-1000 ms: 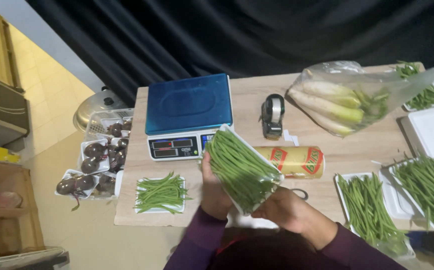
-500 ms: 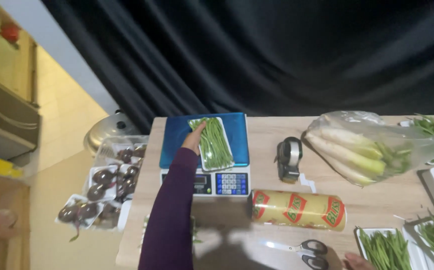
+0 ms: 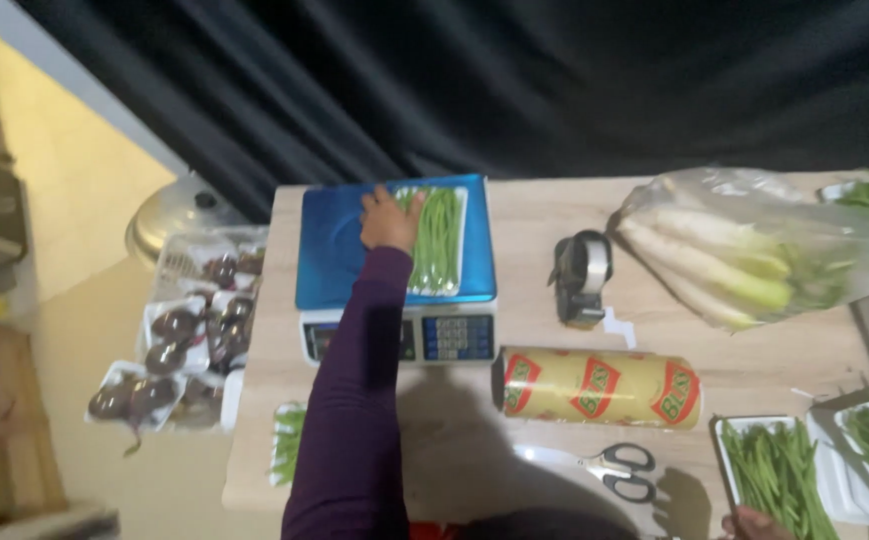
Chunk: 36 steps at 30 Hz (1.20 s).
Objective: Portioning long beans into plastic trays and wrapping them with plastic film for retail sale.
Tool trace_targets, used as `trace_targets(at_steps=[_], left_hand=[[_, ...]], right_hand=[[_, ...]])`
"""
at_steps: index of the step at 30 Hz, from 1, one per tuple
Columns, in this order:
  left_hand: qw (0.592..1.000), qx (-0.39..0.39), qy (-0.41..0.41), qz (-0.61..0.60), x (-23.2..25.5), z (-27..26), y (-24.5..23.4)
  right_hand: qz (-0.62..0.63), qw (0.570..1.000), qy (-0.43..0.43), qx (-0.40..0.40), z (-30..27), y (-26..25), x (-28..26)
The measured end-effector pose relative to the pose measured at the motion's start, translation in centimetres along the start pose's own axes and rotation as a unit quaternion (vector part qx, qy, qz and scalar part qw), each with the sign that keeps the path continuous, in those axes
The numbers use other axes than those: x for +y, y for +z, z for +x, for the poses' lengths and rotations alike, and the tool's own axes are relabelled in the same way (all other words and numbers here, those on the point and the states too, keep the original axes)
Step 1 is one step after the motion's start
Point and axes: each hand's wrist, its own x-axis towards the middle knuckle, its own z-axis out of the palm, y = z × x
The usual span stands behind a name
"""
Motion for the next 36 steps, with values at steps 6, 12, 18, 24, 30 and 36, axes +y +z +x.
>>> trace_targets(at_steps=[6,12,18,24,30,36], left_hand=[[0.945,0.206,0.085,-0.237,-9.1,-0.3,-8.4],[0.894,0.297,-0.09,-0.323,-27.9,-12.7,-16.2],[0.827,0.426,-0.257,-0.263,-44.4,-29.4,-6.1],[0.687,0.3,-0.42,-0.512,-34.4,-38.0,2.0],[0.657,0.24,-0.421,-0.577,-28.4,-38.6,3.3],[0.671,0.227,-0.452,-0.543,-30.8,-36.7,4.8]], right_hand=[[-0.017,0.996,0.033,-0.083,0.8,1.2,-4.6],[-0.108,0.991,0.076,0.004,-0.4,8.4,-7.7],[-0.166,0.985,0.02,-0.035,-12.8,23.4,-12.9],[-0.161,0.969,-0.173,-0.065,-9.1,22.3,-12.7],[-0.358,0.888,-0.287,-0.008,-12.5,25.1,-15.0],[-0.865,0.379,-0.305,-0.126,-15.5,29.1,-7.6]])
